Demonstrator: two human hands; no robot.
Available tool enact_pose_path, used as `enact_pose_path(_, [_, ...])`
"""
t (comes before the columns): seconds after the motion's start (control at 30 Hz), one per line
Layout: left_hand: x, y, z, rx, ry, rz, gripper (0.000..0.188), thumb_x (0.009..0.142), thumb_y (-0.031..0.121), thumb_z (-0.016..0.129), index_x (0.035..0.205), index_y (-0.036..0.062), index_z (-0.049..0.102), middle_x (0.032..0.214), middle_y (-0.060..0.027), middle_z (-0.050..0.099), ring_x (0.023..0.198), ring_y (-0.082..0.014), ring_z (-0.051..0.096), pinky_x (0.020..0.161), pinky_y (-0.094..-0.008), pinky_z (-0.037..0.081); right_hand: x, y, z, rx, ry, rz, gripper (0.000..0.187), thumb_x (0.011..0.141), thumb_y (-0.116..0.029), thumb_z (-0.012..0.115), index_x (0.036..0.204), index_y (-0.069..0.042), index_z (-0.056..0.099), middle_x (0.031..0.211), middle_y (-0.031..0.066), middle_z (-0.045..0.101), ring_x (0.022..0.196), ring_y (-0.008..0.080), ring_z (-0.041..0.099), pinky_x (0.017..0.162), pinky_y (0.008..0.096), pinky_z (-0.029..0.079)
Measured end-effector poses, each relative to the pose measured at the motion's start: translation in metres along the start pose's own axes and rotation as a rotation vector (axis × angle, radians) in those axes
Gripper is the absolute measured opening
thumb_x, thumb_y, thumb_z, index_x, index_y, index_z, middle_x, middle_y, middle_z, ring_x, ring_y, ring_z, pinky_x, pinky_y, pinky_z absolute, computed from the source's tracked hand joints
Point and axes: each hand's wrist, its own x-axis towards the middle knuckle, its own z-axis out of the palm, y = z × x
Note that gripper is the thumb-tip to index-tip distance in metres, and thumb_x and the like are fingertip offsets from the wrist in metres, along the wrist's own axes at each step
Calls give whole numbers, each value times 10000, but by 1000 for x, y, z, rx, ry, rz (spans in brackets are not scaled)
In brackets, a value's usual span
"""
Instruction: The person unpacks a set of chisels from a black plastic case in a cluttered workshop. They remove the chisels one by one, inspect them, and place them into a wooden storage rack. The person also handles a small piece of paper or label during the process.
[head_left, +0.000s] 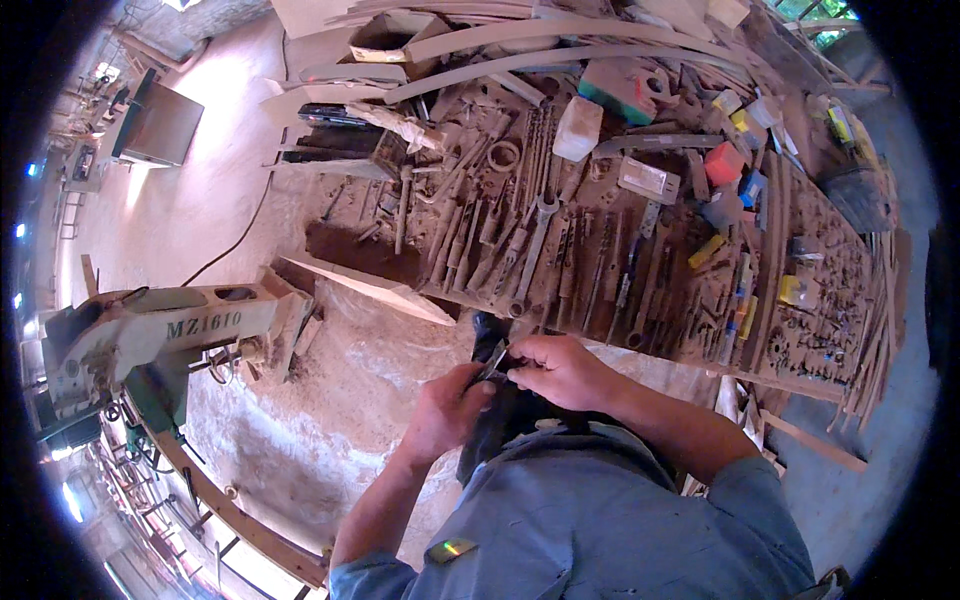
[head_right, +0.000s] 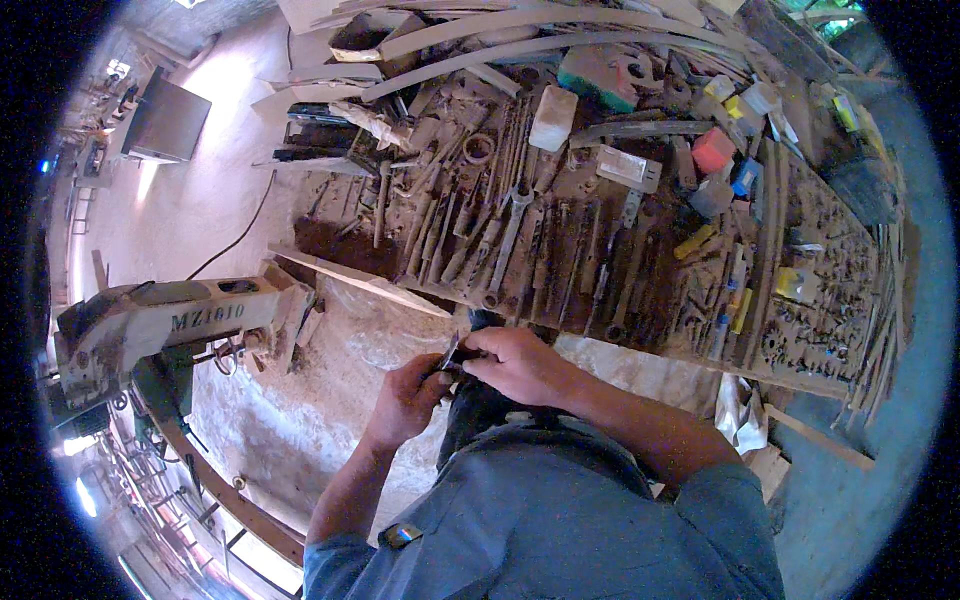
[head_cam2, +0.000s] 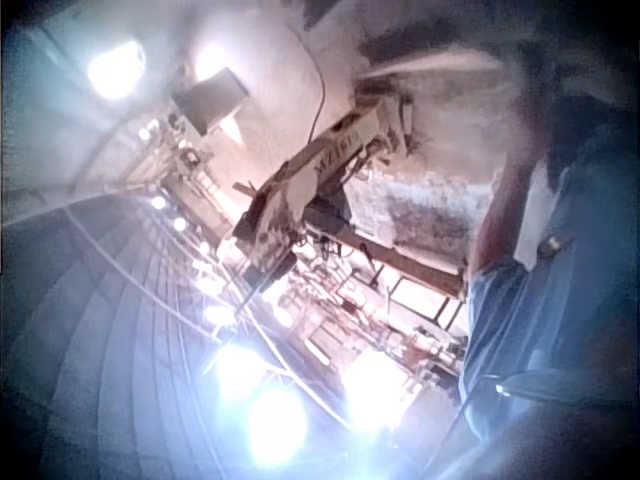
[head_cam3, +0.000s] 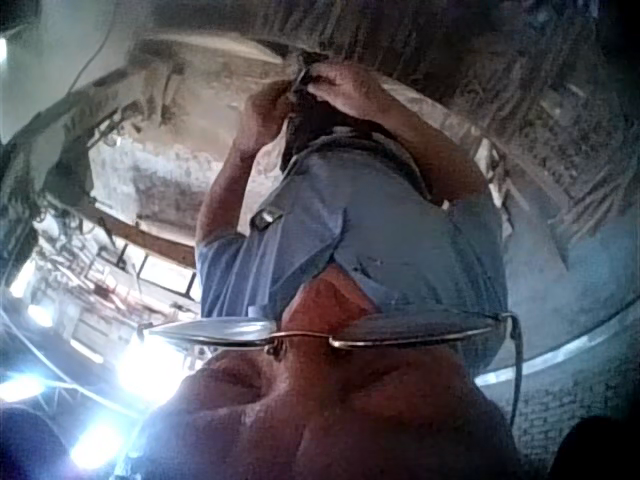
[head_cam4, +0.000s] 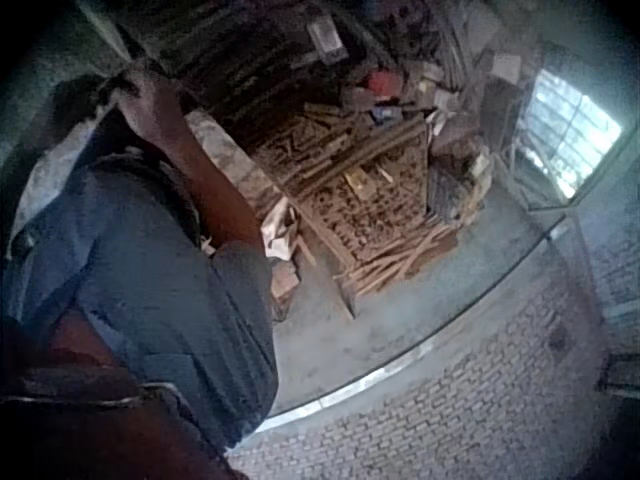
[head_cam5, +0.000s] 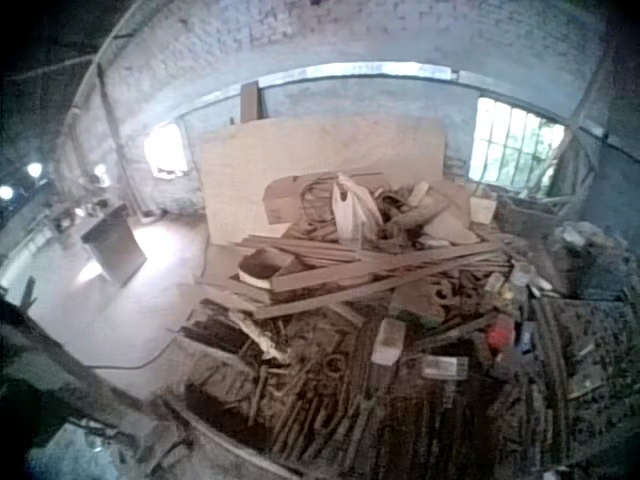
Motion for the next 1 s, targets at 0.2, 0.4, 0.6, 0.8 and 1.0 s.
enact_pose_path(0.2, [3,-8,4,375,-14,235,254,822,127,654,1050,22,616,863,-168,664,767,-340,653,646,-400,528,2,25,-7,3,-161,178,205,848,-135,634,1004,-4,638,806,119,663,740,172,646,673,316,501])
enact_pose_path(0.4, [10,10,9,694,-112,500,345,745,187,714,1044,49,611,822,-95,644,736,-276,646,613,-374,521,-8,55,4,226,-317,314,181,875,-139,623,996,-8,655,809,33,674,709,139,619,656,281,504])
enact_pose_path(0.6, [13,39,13,875,-251,540,387,747,242,712,1069,57,604,776,-68,625,705,-246,638,590,-366,515,-17,56,-10,393,-515,495,228,888,-240,623,994,-50,690,811,22,671,679,110,601,606,266,491])
enact_pose_path(0.8, [29,42,8,857,-387,478,376,798,267,677,1106,71,589,832,-80,641,742,-268,639,620,-381,524,-27,71,10,535,-371,462,228,851,-290,667,874,-64,696,719,9,644,594,100,566,492,264,438])
enact_pose_path(1.0, [25,51,18,1112,-450,347,323,838,292,643,1079,87,577,852,-74,647,766,-268,640,633,-386,522,-21,58,4,532,-422,555,170,893,-186,584,984,-68,665,769,27,630,676,122,556,604,270,471])
